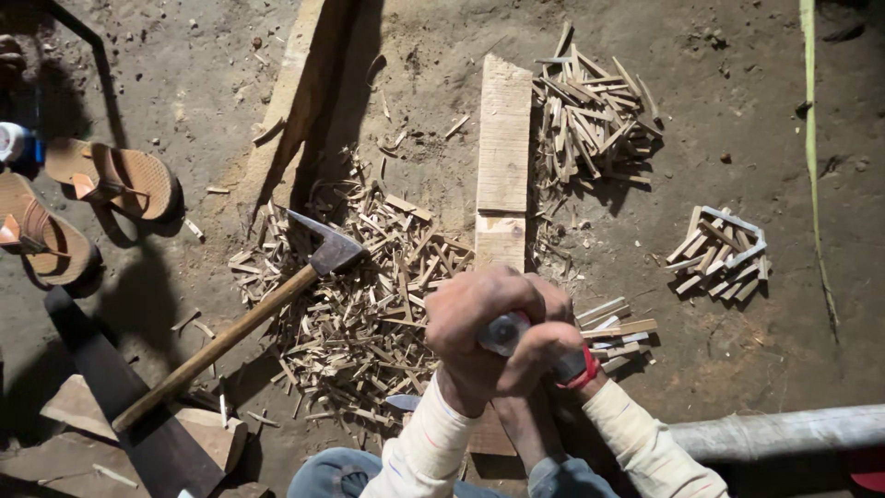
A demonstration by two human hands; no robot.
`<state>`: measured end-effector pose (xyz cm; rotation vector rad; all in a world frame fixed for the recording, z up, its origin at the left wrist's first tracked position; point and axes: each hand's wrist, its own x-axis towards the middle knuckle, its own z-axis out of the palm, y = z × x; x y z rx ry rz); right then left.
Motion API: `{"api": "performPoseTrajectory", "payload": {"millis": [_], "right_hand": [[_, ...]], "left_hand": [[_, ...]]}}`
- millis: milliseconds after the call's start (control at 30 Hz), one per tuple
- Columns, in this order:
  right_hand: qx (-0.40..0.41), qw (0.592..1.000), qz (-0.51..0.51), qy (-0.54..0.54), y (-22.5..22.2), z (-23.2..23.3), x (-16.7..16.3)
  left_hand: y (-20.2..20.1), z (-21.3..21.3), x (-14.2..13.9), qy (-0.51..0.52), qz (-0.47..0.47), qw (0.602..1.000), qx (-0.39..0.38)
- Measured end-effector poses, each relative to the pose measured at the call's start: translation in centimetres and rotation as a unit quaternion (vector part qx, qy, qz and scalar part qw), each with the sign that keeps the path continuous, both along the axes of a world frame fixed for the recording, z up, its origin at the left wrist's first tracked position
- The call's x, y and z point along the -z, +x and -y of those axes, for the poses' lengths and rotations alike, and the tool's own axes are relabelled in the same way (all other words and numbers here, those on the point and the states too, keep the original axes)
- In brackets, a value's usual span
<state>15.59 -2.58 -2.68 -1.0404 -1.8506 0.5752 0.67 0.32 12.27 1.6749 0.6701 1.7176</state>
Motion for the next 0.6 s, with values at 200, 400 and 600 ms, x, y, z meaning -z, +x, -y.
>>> {"api": "performPoseTrajectory", "payload": {"millis": [200,400,600], "right_hand": [[-0.017,1.000,-0.008,-0.008,0.0,0.5,-0.4],[0.047,0.998,-0.015,-0.028,-0.7,-1.7,0.9],[0.027,0.999,-0.022,-0.030,-0.6,-1.9,0.7]], "left_hand": [[0.5,-0.2,0.1,0.040,0.036,0.995,0.081],[-0.2,-1.6,0.4,0.008,0.061,0.998,-0.015],[-0.2,-1.0,0.7,0.008,0.049,0.998,-0.028]]}}
